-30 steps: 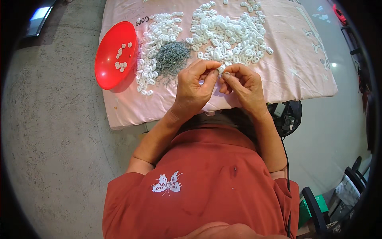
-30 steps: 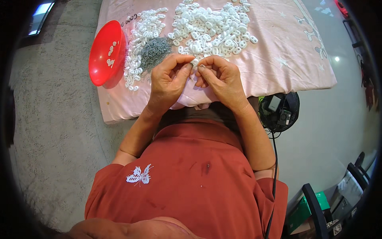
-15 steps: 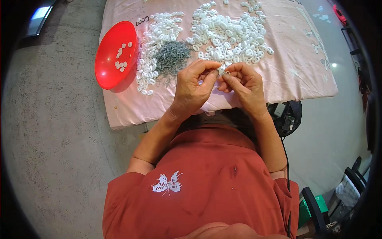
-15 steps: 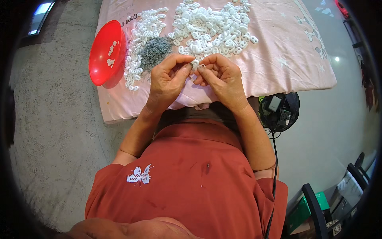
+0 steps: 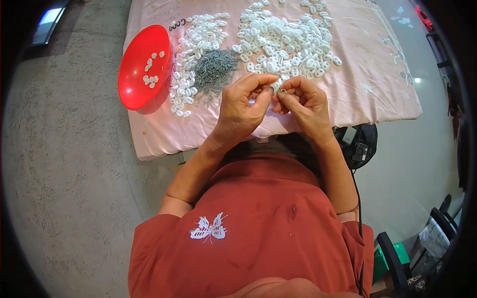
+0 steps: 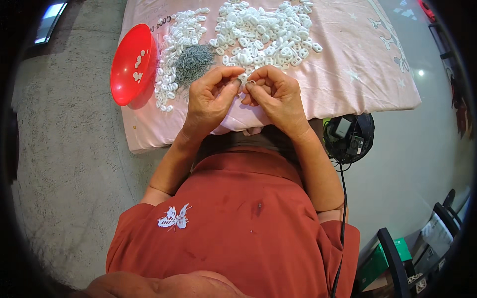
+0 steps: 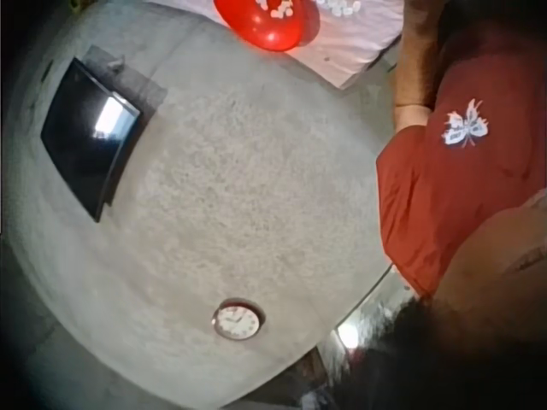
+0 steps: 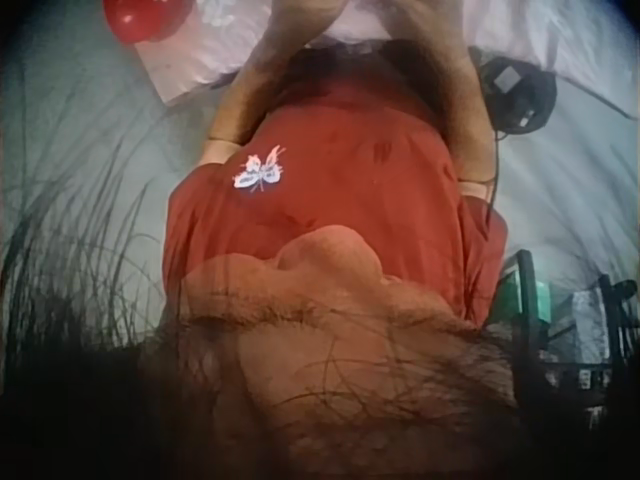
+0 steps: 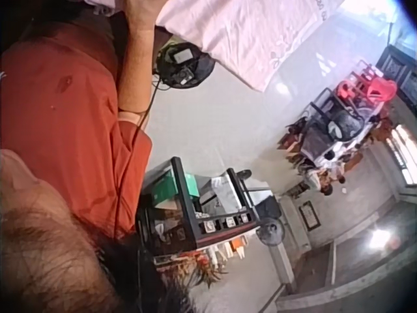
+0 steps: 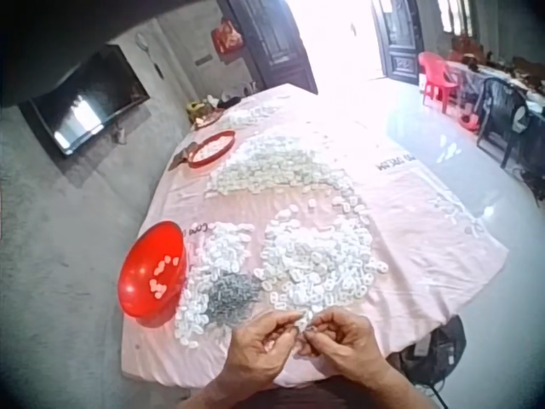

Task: The person assembles small white plastic components by hand, inserting tiny metal rings into them at a workbench.

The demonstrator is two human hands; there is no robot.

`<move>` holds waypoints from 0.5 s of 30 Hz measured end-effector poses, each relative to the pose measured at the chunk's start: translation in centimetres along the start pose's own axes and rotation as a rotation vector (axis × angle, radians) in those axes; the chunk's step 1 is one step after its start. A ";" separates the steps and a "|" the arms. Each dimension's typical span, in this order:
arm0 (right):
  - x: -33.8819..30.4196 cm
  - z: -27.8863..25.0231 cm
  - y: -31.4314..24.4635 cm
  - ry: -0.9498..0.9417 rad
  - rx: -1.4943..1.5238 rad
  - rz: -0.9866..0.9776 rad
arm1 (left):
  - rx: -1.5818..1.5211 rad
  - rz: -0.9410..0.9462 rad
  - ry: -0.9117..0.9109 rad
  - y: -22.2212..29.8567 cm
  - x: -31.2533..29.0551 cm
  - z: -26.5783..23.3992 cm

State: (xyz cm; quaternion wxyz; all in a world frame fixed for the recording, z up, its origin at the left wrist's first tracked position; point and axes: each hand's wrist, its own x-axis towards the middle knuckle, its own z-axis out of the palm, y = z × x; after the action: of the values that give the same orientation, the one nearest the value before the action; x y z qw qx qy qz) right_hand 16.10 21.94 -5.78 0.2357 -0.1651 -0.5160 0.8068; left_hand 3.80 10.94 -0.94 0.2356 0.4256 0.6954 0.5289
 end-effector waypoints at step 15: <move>-0.1 0.1 -0.5 0.003 -0.054 0.009 | -0.075 -0.081 0.017 -0.5 0.2 -0.1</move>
State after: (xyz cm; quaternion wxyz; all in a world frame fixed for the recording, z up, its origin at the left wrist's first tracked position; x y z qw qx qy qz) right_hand 16.20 21.98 -5.28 0.2284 -0.1750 -0.5366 0.7932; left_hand 3.45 10.96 -1.37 0.2667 0.3837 0.6935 0.5484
